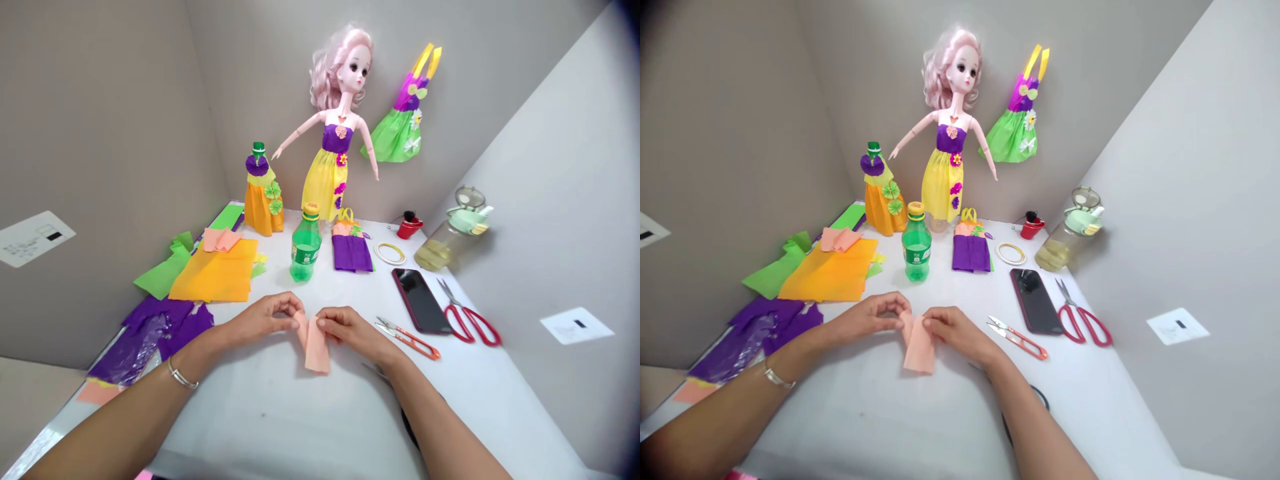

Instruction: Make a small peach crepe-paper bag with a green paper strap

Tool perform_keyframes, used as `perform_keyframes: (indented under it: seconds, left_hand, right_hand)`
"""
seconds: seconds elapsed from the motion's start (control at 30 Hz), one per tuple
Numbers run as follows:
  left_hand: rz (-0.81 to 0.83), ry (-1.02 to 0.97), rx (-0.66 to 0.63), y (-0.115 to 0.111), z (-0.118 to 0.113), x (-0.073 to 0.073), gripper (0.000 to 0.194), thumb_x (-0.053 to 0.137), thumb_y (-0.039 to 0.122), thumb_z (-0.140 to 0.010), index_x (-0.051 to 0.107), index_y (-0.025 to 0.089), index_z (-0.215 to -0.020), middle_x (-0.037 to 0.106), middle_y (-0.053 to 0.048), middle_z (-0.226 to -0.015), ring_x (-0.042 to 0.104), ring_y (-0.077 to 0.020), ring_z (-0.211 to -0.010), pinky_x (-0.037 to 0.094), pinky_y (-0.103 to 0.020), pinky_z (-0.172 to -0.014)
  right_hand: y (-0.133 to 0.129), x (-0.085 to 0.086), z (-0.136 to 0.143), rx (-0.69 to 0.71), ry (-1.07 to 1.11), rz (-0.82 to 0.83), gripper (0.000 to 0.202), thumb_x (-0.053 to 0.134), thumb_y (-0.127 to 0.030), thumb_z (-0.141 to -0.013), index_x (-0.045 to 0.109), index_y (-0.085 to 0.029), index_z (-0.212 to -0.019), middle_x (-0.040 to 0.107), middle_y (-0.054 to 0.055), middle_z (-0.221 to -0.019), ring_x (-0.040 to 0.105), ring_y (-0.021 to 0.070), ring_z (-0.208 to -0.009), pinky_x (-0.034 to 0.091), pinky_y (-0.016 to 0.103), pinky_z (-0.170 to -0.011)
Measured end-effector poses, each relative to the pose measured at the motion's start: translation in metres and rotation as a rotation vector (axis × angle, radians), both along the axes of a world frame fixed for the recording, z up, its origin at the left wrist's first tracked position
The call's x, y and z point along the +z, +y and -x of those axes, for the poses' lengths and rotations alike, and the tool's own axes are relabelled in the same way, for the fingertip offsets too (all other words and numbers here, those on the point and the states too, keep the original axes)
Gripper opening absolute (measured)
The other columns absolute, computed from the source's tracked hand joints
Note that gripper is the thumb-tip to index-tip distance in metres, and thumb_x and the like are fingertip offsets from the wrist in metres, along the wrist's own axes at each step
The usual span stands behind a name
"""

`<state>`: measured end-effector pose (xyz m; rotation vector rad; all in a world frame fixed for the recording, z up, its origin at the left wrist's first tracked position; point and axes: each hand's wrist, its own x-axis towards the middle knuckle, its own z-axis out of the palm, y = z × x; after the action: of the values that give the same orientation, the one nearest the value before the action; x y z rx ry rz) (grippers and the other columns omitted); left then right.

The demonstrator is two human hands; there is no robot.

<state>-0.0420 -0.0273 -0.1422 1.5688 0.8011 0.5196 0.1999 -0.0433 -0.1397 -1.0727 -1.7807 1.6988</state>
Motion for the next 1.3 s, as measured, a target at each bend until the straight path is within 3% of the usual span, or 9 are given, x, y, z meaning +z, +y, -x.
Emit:
perform_keyframes:
  seconds: [0.17,0.3,0.5,0.67,0.8,0.93,1.1,1.3]
  left_hand:
    - [0.062,-0.152,0.081,0.0,-0.002,0.002,0.033,0.064,0.038,-0.086,0.052,0.02,-0.111,0.056,-0.001,-0.092,0.056,-0.0152,-0.086,0.042,-0.026,-0.077]
    - [0.139,-0.238,0.112,0.004,0.002,0.003,0.038,0.069,0.038,-0.083,0.053,0.02,-0.113,0.055,-0.001,-0.089,0.055,-0.0146,-0.082,0.041,-0.025,-0.074]
    - [0.022,-0.042,0.049,0.006,0.004,-0.004,0.036,0.063,0.04,-0.087,0.054,0.02,-0.116,0.058,0.0,-0.084,0.055,-0.0146,-0.078,0.041,-0.024,-0.07]
    - [-0.104,0.16,0.046,0.0,-0.002,-0.007,0.028,0.063,0.032,-0.084,0.058,0.022,-0.11,0.065,-0.001,-0.093,0.058,-0.0186,-0.087,0.042,-0.028,-0.079]
    - [-0.099,0.177,0.019,0.001,-0.002,-0.007,0.03,0.065,0.031,-0.082,0.058,0.021,-0.109,0.067,-0.001,-0.088,0.059,-0.0191,-0.083,0.043,-0.029,-0.078]
    - [-0.038,0.14,-0.088,0.003,0.001,-0.005,0.035,0.063,0.036,-0.083,0.056,0.02,-0.113,0.066,0.0,-0.086,0.06,-0.0172,-0.08,0.045,-0.027,-0.072]
    - [-0.069,0.155,-0.127,0.0,0.0,-0.002,0.031,0.061,0.034,-0.084,0.058,0.021,-0.113,0.065,0.0,-0.086,0.059,-0.0178,-0.081,0.045,-0.027,-0.074]
    - [-0.138,0.201,-0.08,-0.004,-0.004,-0.012,0.028,0.061,0.034,-0.085,0.061,0.022,-0.11,0.064,-0.002,-0.086,0.058,-0.0201,-0.082,0.043,-0.029,-0.074]
  right_hand:
    - [0.001,0.001,-0.001,-0.029,0.04,0.028,0.04,0.062,-0.053,-0.086,0.065,-0.014,-0.088,0.048,-0.003,-0.067,0.036,0.0092,-0.059,0.028,0.024,-0.056]
    - [0.001,0.002,-0.001,-0.102,0.065,0.065,0.038,0.068,-0.052,-0.081,0.064,-0.015,-0.088,0.052,-0.002,-0.071,0.039,0.0084,-0.059,0.028,0.022,-0.055]
    - [-0.001,0.0,0.002,-0.122,0.027,0.027,0.033,0.067,-0.046,-0.081,0.065,-0.013,-0.082,0.054,-0.002,-0.069,0.043,0.0093,-0.06,0.03,0.022,-0.056]
    - [-0.005,-0.006,0.008,-0.087,0.006,-0.023,0.027,0.068,-0.041,-0.082,0.066,-0.014,-0.079,0.057,-0.001,-0.071,0.047,0.0112,-0.066,0.035,0.023,-0.062]
    - [-0.005,-0.004,0.007,-0.06,0.034,0.007,0.03,0.068,-0.044,-0.082,0.065,-0.014,-0.082,0.054,-0.002,-0.069,0.046,0.0103,-0.064,0.034,0.023,-0.06]
    - [-0.002,-0.001,0.003,0.012,0.074,0.096,0.037,0.072,-0.048,-0.077,0.065,-0.015,-0.093,0.057,-0.001,-0.073,0.048,0.0101,-0.063,0.036,0.022,-0.058]
    - [0.0,-0.007,0.003,-0.077,-0.035,-0.02,0.031,0.068,-0.045,-0.08,0.065,-0.014,-0.08,0.055,-0.001,-0.069,0.046,0.0107,-0.063,0.036,0.023,-0.059]
    - [-0.004,-0.011,0.01,-0.094,-0.139,-0.108,0.023,0.062,-0.036,-0.084,0.067,-0.014,-0.079,0.056,-0.002,-0.068,0.048,0.0122,-0.064,0.036,0.024,-0.059]
